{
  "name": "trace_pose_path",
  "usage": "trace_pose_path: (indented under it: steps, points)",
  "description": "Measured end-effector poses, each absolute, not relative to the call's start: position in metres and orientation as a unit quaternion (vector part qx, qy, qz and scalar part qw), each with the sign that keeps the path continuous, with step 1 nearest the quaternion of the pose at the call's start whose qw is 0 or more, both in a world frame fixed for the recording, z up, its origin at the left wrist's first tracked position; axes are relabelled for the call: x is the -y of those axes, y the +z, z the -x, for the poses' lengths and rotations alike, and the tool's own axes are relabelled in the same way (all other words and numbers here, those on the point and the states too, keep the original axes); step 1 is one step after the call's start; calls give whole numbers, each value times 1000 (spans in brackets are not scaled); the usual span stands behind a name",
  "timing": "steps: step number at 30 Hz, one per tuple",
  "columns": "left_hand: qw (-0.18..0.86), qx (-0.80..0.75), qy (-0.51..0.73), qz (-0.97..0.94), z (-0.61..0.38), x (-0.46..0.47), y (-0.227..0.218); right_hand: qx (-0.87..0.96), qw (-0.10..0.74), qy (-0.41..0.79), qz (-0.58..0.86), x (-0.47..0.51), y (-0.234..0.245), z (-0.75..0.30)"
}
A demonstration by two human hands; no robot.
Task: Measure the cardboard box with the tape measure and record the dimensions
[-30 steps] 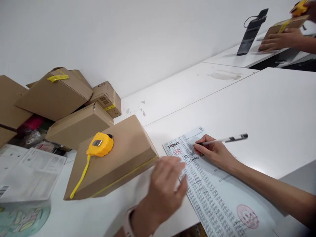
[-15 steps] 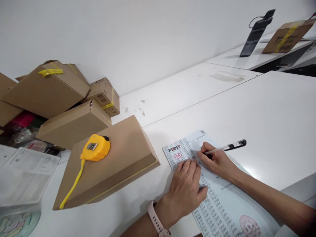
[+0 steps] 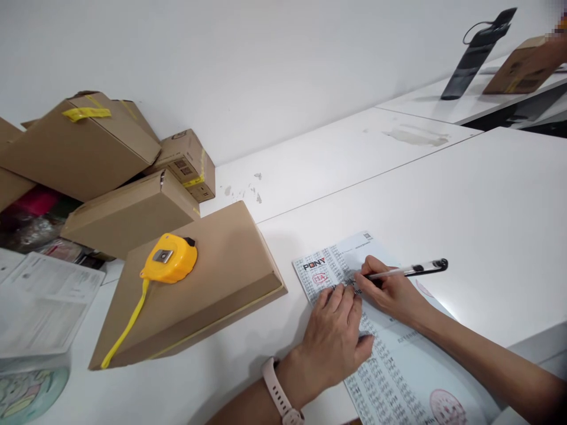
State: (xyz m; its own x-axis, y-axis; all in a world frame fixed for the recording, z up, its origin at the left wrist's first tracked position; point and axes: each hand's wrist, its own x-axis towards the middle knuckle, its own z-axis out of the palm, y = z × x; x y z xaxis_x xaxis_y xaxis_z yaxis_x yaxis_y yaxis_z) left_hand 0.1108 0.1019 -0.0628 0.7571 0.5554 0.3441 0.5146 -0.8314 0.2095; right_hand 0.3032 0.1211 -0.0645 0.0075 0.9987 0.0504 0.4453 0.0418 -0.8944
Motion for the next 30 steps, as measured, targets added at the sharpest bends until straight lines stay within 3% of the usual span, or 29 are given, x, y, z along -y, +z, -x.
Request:
trace_pose_path:
  steps: [30]
  points:
    - [56,-284,172,-942,-110,-102,-61,596,394,341,611,-122,-61,-306]
